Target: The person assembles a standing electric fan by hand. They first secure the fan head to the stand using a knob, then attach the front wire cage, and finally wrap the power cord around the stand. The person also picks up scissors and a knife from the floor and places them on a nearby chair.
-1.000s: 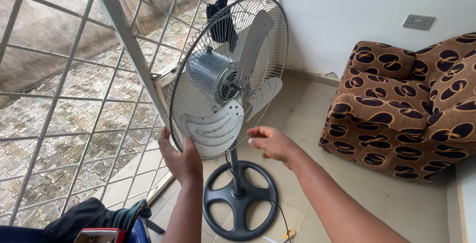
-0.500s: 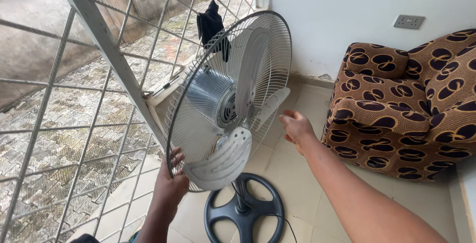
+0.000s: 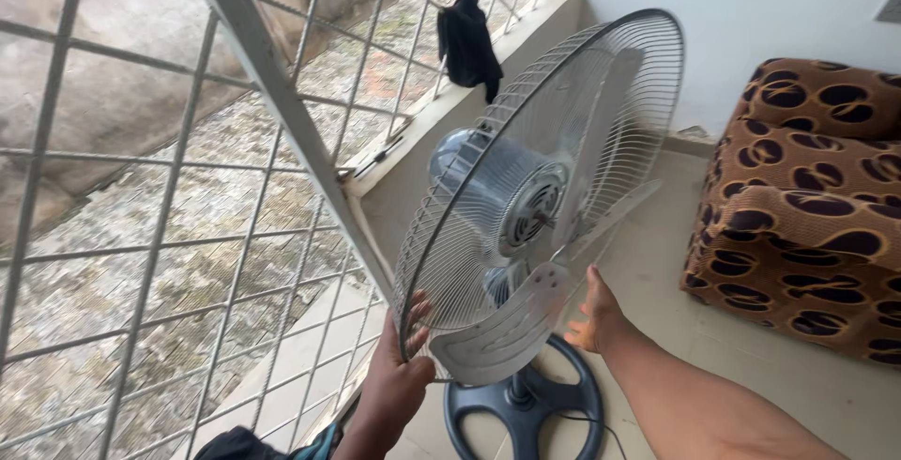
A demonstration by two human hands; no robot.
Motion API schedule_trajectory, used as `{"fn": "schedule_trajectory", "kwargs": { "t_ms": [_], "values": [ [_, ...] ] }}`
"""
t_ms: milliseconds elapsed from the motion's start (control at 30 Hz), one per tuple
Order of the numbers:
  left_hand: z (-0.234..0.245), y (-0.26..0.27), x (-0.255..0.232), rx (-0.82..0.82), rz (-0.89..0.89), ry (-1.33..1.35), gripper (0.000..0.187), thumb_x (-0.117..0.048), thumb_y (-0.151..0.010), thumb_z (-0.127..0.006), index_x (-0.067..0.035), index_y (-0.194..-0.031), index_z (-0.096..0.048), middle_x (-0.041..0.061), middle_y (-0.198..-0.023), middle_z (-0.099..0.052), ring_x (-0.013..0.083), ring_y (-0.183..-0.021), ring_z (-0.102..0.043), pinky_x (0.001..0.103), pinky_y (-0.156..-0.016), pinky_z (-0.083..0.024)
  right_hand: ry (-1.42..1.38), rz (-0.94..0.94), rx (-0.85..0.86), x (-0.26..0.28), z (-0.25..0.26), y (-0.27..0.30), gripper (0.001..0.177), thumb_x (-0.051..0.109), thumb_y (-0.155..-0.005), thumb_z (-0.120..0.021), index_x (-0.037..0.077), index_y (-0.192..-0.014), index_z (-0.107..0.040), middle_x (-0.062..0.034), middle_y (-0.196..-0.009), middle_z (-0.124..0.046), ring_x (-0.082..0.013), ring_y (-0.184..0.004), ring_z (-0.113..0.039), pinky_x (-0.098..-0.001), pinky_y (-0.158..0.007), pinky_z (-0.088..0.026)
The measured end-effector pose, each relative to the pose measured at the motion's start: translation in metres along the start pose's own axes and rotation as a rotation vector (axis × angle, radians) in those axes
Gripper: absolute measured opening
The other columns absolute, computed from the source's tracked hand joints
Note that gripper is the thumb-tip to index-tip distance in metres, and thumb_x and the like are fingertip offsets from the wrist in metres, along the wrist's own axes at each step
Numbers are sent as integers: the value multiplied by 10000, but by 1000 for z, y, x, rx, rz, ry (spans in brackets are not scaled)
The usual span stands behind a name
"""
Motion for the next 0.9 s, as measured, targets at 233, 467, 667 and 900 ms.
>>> {"fn": "schedule_trajectory", "kwargs": {
  "t_ms": [233, 467, 667, 900],
  "values": [
    [20, -7, -5, 81, -23, 46, 947, 158, -654, -477, -220, -1518, -399, 27, -1536, -503, 254, -1378, -495, 348, -865, -543, -406, -43, 111, -5, -21, 5, 1167, 877, -731, -564, 300, -1650, -134, -67, -1587, -304, -390, -1517, -260, -757, -1106, -314],
    [35, -44, -8, 296, -148, 223, 882, 156, -675, -514, -141, -1500, -425, 63, -1532, -526, 194, -1263, -603, 302, -786, -539, -462, 94, 35, -4, 3, 15, 1336, 843, -568, -684, 305, -1644, -103, -105, -1537, -258, -434, -1472, -245, -846, -1104, -153],
    [2, -107, -32, 563, -191, 193, 879, 213, -638, -480, -112, -1455, -487, 65, -1516, -516, 185, -1098, -635, 339, -736, -563, -646, 158, -65, -13, 62, 26, 1397, 823, -560, -739, 224, -1635, -77, -145, -1532, -265, -475, -1442, -300, -842, -1085, -147],
    [-53, -159, -84, 790, -232, -100, 878, 207, -652, -497, -156, -1451, -507, 37, -1511, -558, 220, -1111, -633, 366, -780, -569, -876, 321, -80, -28, 123, 30, 1533, 811, -537, -761, 156, -1635, 87, -242, -1590, -164, -517, -1520, -111, -803, -1134, -159]
  ]
}}
Point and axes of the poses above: each hand's wrist, its own y-axis away from the middle knuckle, its own z-axis out of the back of the hand, x = y × z, the point moved 1 cm from there along -y, towards the middle knuckle
